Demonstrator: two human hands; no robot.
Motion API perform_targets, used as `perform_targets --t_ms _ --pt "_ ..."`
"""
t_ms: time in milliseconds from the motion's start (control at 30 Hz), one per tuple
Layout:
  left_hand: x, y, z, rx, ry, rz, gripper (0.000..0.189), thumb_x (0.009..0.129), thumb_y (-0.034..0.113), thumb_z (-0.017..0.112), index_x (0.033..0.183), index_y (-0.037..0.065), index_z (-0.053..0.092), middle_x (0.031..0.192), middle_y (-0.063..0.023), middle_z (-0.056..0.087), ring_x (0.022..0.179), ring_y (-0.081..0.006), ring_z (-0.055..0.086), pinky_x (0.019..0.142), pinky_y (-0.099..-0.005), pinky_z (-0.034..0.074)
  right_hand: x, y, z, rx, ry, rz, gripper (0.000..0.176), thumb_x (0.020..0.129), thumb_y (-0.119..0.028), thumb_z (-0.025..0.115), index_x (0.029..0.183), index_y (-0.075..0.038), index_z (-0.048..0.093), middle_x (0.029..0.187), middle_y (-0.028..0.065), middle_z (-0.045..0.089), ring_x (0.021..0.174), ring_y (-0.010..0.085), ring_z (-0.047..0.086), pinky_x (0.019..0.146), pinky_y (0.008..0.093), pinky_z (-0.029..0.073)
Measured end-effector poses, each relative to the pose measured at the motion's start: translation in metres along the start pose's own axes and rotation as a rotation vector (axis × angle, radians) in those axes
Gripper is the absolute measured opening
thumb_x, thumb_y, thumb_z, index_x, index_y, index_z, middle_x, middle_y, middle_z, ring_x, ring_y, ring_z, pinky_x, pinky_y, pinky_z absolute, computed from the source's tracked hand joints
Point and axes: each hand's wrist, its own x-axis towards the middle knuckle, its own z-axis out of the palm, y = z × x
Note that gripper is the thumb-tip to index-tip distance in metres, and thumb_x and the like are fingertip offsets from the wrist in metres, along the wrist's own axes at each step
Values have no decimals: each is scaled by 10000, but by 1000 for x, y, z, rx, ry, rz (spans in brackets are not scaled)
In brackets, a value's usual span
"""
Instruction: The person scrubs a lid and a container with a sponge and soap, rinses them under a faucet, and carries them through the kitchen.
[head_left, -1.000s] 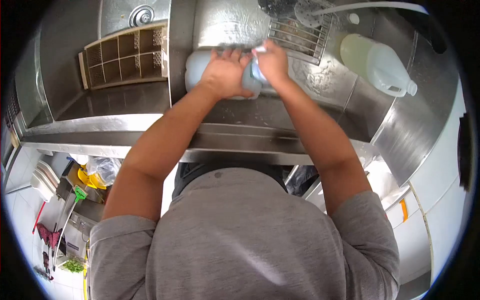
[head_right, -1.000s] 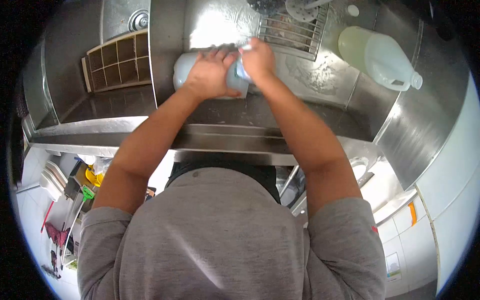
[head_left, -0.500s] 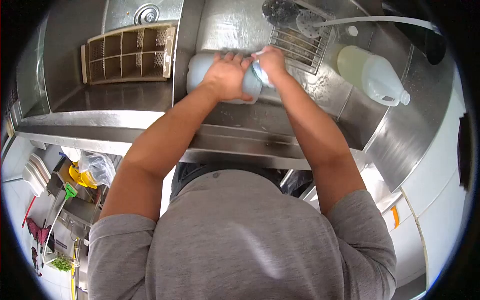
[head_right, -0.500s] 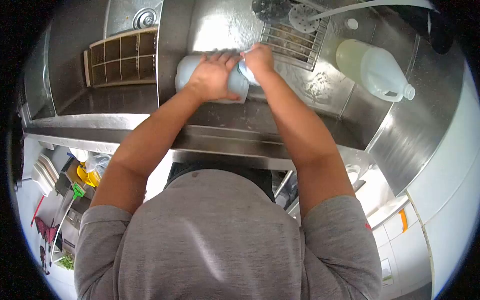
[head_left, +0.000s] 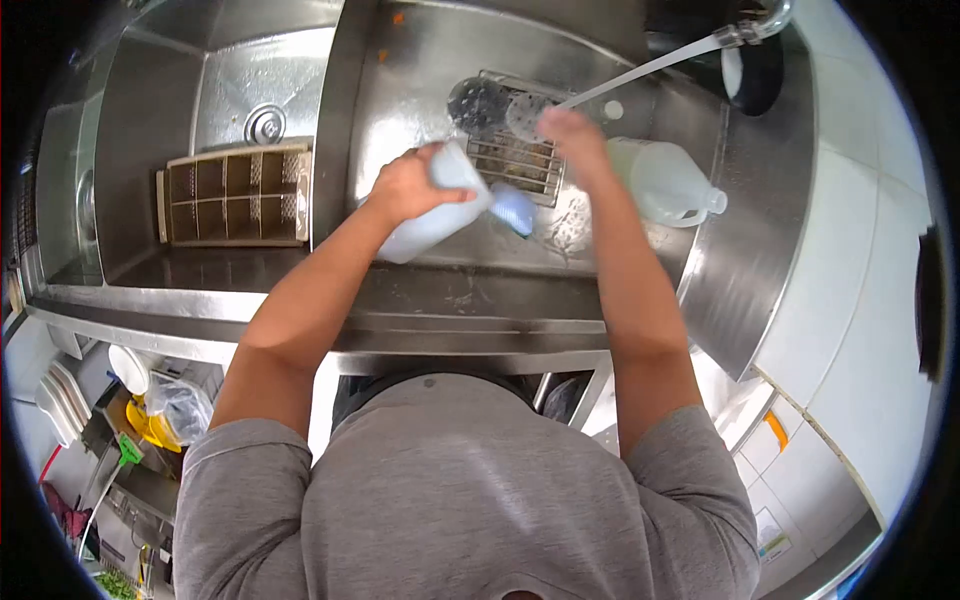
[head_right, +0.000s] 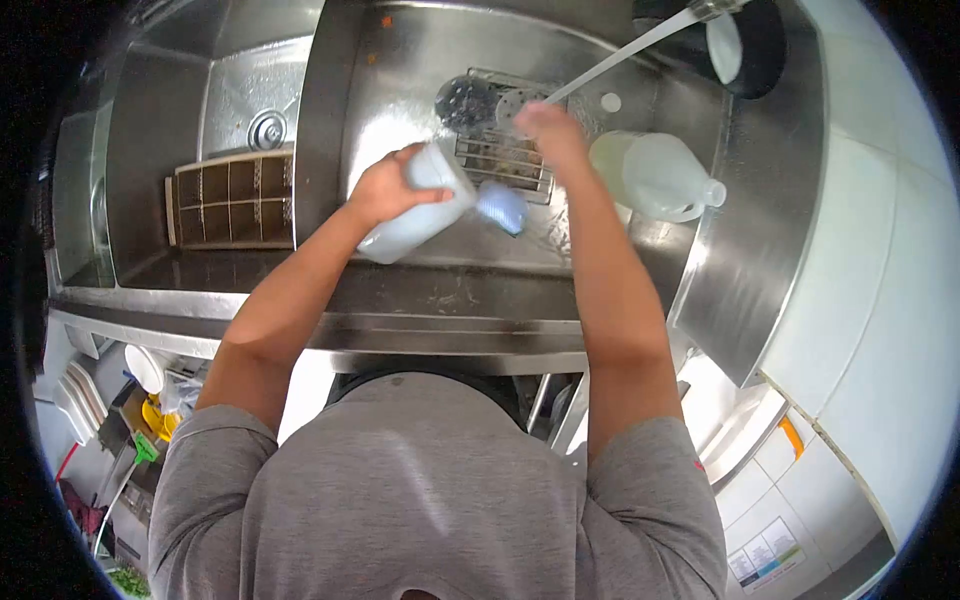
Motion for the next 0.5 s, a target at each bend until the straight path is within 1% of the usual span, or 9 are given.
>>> perform_targets --t_ms 33,67,133,167,233,267,367,433,500 --pt "12 10 -9 -138 10 -11 1046 570 626 734 1357 24 400 1178 -236 574 1079 -328 576 945 -383 434 15 -21 -19 298 21 68 399 830 -215 662 1134 26 569 1086 160 616 995 283 614 865 408 498" --pt "24 20 -17 -278 21 -20 1059 579 635 728 1370 19 386 1143 -243 596 1046 -311 600 924 -350 452 24 -39 -30 296 27 49 399 830 -215 662 1134 26 569 1086 160 616 995 283 614 865 408 498" --pt "55 45 -28 -281 32 4 1071 588 642 720 1376 5 372 1148 -233 599 1033 -296 609 913 -329 454 36 -73 -52 628 -25 139 283 875 -43 538 1135 67 544 1031 183 625 950 283 630 851 406 527" --pt "71 57 -29 -319 61 -1 1069 594 644 715 1379 7 369 1152 -228 599 1036 -295 609 910 -330 455 36 -88 -63 624 -17 116 283 875 -43 538 1135 67 544 1031 183 625 950 283 630 851 406 527" --pt "95 78 -28 -577 42 71 1053 617 648 698 1392 22 356 1164 -212 598 1047 -286 605 905 -333 455 25 -114 -78 464 -247 124 272 878 -4 507 1133 84 534 1068 203 617 970 286 631 869 378 526" --pt "109 88 -28 -578 52 88 1053 617 648 698 1392 22 356 1164 -212 598 1047 -286 605 905 -333 455 24 -123 -85 379 -360 133 267 879 15 492 1132 92 529 1087 213 613 980 288 632 878 364 526" --pt "144 101 -18 -538 82 5 1027 642 656 678 1390 30 359 1150 -191 607 1031 -276 606 913 -334 450 37 -124 -107 239 -350 115 261 900 -73 525 1121 64 548 1073 191 626 975 261 633 849 331 523" --pt "158 101 -13 -843 3 12 948 703 658 629 1380 43 379 1203 -178 576 1063 -266 581 930 -354 440 41 -129 -112 167 -351 121 263 915 -127 536 1111 47 557 1044 161 639 940 229 640 811 313 526" --pt "165 103 -3 -982 -11 -54 894 731 653 596 1365 53 401 1236 -167 558 1093 -267 564 945 -379 430 47 -127 -112 352 -183 50 257 911 -208 571 1049 9 581 945 105 653 856 191 640 732 290 513"
